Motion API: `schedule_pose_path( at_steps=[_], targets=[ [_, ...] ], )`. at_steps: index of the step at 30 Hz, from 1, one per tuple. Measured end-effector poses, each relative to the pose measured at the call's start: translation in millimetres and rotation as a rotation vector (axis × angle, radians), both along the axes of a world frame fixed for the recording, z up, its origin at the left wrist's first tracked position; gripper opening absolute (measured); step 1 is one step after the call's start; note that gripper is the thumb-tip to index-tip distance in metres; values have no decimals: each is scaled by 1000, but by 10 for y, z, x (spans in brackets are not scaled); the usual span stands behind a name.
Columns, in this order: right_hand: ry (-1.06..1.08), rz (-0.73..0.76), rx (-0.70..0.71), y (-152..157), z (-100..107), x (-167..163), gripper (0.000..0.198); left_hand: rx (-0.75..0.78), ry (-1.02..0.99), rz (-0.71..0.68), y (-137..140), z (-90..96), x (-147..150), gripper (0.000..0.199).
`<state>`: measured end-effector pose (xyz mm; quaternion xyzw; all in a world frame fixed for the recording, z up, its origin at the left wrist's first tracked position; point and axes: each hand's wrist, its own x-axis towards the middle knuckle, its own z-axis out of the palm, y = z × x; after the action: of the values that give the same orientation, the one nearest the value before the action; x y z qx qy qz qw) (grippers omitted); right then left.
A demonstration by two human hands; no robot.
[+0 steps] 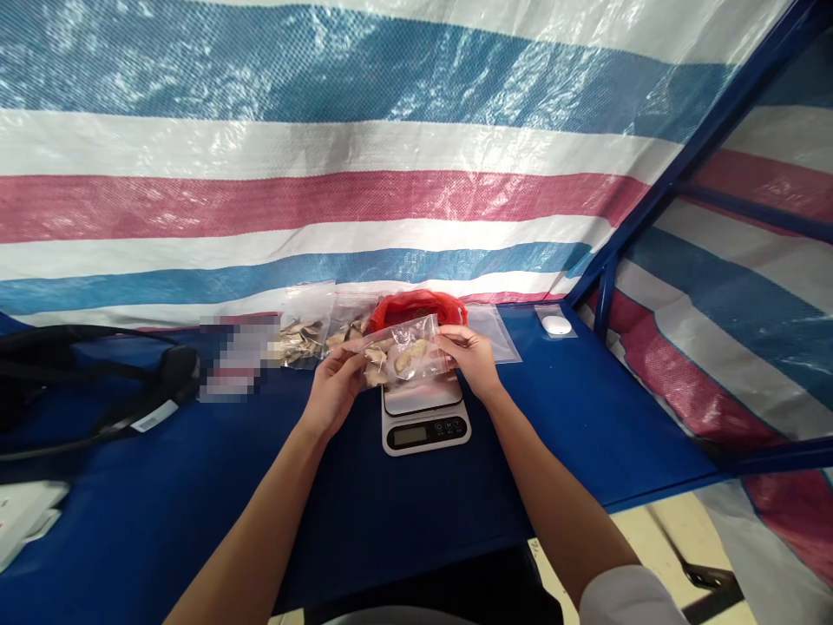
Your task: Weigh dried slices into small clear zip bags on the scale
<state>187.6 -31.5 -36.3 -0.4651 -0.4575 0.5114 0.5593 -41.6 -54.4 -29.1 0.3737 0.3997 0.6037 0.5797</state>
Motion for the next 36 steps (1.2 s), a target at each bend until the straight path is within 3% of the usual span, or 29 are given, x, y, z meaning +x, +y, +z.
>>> schedule_pose_path(
  at_steps=[3, 7, 9, 12, 18, 22, 26, 30, 36],
  targets=[
    [-23, -8, -10, -16, -10, 1, 44, 161, 234, 168, 3, 7, -84, 34],
    [-65, 23, 1, -5, 10, -13, 42, 373, 690, 322, -22, 126, -133, 29],
    [-104, 32, 30, 12, 60, -26, 41, 479, 888, 310, -34, 231, -88, 22],
    [-169, 49, 81, 35, 177, -49, 38, 574, 985, 161, -8, 388, 52, 17],
    [-229, 153, 137, 61, 357, -84, 32, 418, 983, 5, 191, 529, 285, 21],
    [-276, 212, 206, 102, 380, -83, 32, 250, 821, -124, 294, 551, 327, 32],
    [-277, 292, 173, 151, 403, -70, 34, 109, 635, -216, 363, 572, 331, 41],
    [-245, 348, 112, 217, 443, -39, 37, 6, 508, -290, 433, 589, 302, 36],
    [-262, 388, 74, 343, 467, -2, 37, -34, 479, -332, 535, 531, 282, 26]
  ],
)
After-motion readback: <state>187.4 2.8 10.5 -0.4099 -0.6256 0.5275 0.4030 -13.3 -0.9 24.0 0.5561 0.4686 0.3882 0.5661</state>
